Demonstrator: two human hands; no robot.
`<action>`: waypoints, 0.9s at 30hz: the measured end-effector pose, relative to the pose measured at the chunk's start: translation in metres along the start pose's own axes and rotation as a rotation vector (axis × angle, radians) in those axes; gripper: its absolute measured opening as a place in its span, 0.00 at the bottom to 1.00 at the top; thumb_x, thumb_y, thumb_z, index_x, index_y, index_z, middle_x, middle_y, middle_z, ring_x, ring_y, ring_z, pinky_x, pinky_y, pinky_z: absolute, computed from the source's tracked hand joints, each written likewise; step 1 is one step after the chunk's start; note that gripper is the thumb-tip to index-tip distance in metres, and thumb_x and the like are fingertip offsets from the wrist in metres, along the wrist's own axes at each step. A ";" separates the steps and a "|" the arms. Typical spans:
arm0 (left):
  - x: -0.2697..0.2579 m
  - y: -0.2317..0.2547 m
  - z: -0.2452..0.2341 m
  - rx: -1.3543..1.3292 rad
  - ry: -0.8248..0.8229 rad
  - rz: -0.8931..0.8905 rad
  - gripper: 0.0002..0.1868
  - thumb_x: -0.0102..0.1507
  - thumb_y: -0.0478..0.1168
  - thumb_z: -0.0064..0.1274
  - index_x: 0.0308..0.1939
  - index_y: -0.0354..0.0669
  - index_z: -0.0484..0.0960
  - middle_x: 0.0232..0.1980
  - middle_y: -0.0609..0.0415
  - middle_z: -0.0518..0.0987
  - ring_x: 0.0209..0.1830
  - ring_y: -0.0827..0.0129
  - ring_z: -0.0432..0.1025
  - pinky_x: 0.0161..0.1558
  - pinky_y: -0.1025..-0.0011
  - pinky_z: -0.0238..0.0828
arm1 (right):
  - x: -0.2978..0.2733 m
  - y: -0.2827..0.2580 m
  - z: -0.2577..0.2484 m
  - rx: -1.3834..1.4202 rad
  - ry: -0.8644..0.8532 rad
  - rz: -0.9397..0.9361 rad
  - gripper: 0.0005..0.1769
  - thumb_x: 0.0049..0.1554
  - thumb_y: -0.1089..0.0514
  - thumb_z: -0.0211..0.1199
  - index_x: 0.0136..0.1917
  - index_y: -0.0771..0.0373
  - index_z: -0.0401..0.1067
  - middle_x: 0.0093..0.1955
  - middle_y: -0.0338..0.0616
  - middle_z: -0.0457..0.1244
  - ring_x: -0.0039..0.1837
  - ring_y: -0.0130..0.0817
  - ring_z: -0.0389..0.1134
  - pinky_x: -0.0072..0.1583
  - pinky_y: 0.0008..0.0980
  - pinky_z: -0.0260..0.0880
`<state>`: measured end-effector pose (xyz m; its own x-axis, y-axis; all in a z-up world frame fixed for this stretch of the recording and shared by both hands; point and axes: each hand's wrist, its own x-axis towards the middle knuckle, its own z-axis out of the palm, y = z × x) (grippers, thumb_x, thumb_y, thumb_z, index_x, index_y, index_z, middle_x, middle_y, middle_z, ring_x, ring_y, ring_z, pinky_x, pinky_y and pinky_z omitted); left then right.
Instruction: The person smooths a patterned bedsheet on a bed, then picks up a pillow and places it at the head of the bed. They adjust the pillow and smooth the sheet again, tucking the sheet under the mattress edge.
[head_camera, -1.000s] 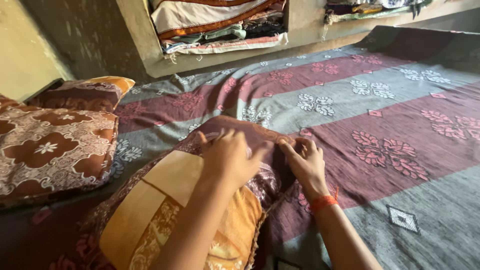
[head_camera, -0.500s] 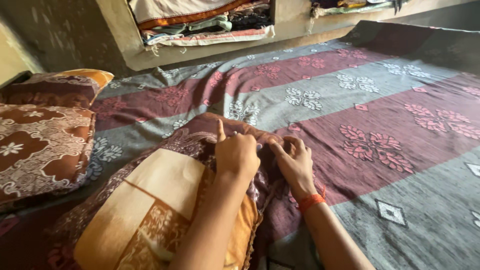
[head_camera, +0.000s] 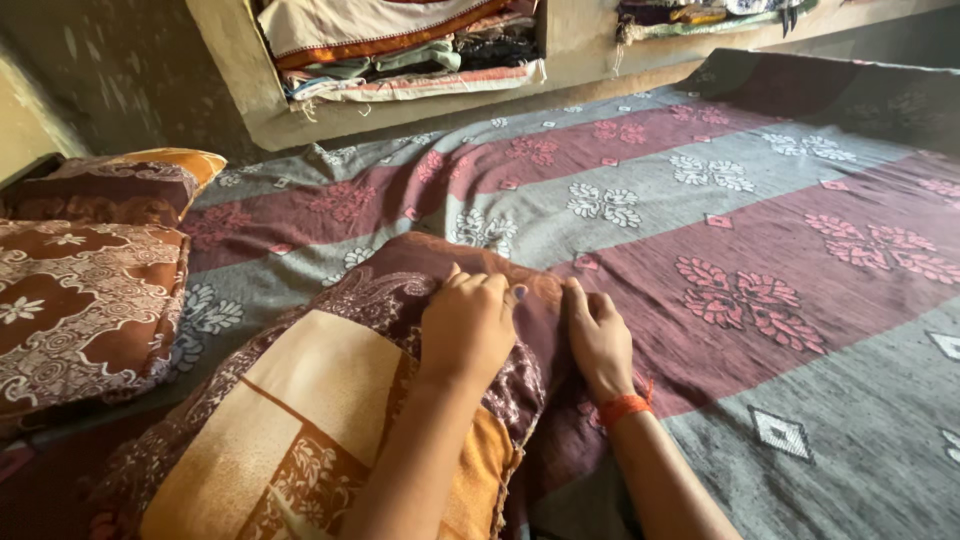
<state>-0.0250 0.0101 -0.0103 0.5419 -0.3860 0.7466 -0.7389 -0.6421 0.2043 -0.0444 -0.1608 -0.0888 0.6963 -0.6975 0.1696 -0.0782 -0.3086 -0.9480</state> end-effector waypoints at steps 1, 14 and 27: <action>0.004 -0.003 -0.003 -0.073 -0.087 -0.078 0.09 0.63 0.40 0.58 0.34 0.38 0.85 0.35 0.46 0.84 0.36 0.57 0.77 0.49 0.55 0.74 | 0.001 0.000 0.001 -0.070 -0.004 0.016 0.35 0.60 0.31 0.54 0.55 0.66 0.77 0.47 0.52 0.72 0.51 0.39 0.73 0.55 0.37 0.70; 0.032 -0.103 -0.027 0.188 -0.568 -0.826 0.39 0.61 0.70 0.54 0.57 0.40 0.83 0.61 0.37 0.80 0.62 0.45 0.74 0.61 0.55 0.71 | -0.002 -0.003 0.002 -0.052 0.016 -0.001 0.33 0.59 0.31 0.55 0.55 0.62 0.78 0.48 0.48 0.73 0.53 0.35 0.73 0.57 0.34 0.69; 0.022 -0.088 -0.027 0.374 -0.151 -0.442 0.14 0.69 0.50 0.54 0.39 0.44 0.85 0.35 0.42 0.84 0.38 0.46 0.80 0.40 0.52 0.75 | -0.004 -0.008 0.000 0.021 0.051 -0.013 0.30 0.59 0.34 0.57 0.55 0.61 0.80 0.47 0.47 0.74 0.51 0.31 0.72 0.56 0.31 0.69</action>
<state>0.0412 0.0765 0.0051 0.8371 -0.1015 0.5376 -0.2543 -0.9422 0.2181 -0.0467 -0.1563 -0.0821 0.6595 -0.7260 0.1950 -0.0540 -0.3045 -0.9510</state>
